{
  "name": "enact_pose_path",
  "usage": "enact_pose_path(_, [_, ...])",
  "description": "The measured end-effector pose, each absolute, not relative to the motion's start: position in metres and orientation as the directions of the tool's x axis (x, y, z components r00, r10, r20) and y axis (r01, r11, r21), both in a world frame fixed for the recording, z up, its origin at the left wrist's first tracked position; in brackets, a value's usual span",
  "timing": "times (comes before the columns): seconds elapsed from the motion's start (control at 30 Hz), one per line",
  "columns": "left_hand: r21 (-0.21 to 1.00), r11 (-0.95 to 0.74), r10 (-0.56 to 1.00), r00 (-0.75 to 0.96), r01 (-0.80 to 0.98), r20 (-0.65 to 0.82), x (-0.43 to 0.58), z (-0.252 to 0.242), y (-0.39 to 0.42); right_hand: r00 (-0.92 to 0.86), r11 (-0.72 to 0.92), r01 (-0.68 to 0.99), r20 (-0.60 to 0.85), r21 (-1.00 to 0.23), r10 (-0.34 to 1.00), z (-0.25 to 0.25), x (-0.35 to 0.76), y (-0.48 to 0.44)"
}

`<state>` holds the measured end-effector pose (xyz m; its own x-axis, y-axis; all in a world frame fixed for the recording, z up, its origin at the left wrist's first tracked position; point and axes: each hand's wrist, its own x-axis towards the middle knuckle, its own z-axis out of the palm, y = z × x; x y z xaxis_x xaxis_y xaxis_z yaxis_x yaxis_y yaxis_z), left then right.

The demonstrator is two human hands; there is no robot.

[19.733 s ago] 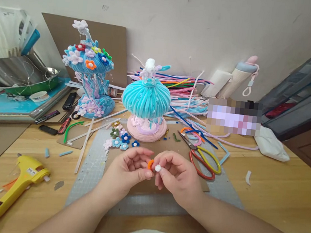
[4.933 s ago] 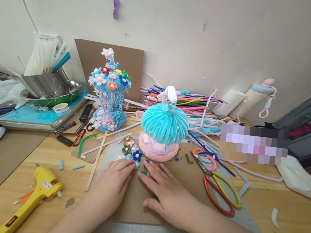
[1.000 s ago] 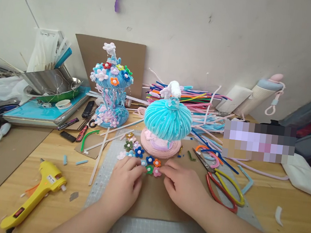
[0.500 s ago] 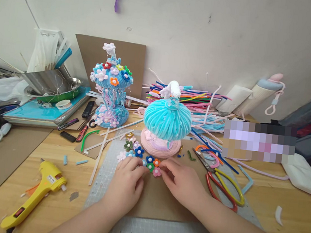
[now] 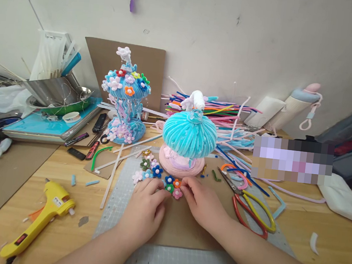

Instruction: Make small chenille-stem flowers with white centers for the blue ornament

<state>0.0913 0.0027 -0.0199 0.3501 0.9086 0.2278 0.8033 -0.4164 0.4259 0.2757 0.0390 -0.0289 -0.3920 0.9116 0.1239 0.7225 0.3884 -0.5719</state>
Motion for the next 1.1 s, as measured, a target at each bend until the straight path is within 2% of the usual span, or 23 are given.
enact_pose_path(0.13, [0.428, -0.361, 0.926, 0.263, 0.829, 0.271, 0.087, -0.021, 0.004, -0.372, 0.382, 0.738, 0.138, -0.556, 0.918, -0.022, 0.28, 0.04])
enact_pose_path(0.3, [0.392, -0.303, 0.94, 0.206, 0.869, 0.271, 0.081, -0.024, 0.005, -0.568, 0.593, 0.578, 0.245, -0.56, 0.786, -0.018, 0.282, 0.039])
enact_pose_path(0.47, [0.435, -0.35, 0.931, 0.255, 0.83, 0.262, 0.08, -0.028, 0.007, -0.709, 0.668, 0.526, 0.163, -0.526, 0.686, -0.022, 0.277, 0.034])
enact_pose_path(0.57, [0.47, -0.336, 0.928, 0.202, 0.816, 0.314, 0.075, -0.025, 0.011, -0.659, 0.627, 0.528, 0.19, -0.573, 0.728, -0.025, 0.277, 0.035])
enact_pose_path(0.67, [0.547, -0.204, 0.937, -0.001, 0.812, 0.351, 0.06, -0.017, 0.02, -0.534, 0.557, 0.522, 0.262, -0.646, 0.804, -0.028, 0.281, 0.038])
enact_pose_path(0.77, [0.688, 0.027, 0.943, -0.246, 0.725, 0.222, 0.04, -0.013, 0.031, -0.401, 0.497, 0.501, 0.319, -0.708, 0.859, -0.032, 0.284, 0.041])
enact_pose_path(0.8, [0.727, 0.062, 0.938, -0.289, 0.684, 0.192, 0.034, -0.013, 0.034, -0.369, 0.488, 0.497, 0.334, -0.718, 0.867, -0.034, 0.284, 0.042])
enact_pose_path(0.87, [0.759, 0.047, 0.916, -0.331, 0.649, 0.226, 0.025, -0.014, 0.039, -0.328, 0.478, 0.494, 0.354, -0.726, 0.876, -0.035, 0.285, 0.043])
enact_pose_path(0.97, [0.681, 0.019, 0.921, -0.277, 0.732, 0.272, 0.021, -0.016, 0.04, -0.283, 0.475, 0.478, 0.383, -0.739, 0.879, -0.033, 0.284, 0.044])
enact_pose_path(1.1, [0.529, 0.024, 0.977, -0.132, 0.849, 0.168, 0.022, -0.016, 0.037, -0.235, 0.469, 0.452, 0.406, -0.759, 0.883, -0.029, 0.283, 0.046])
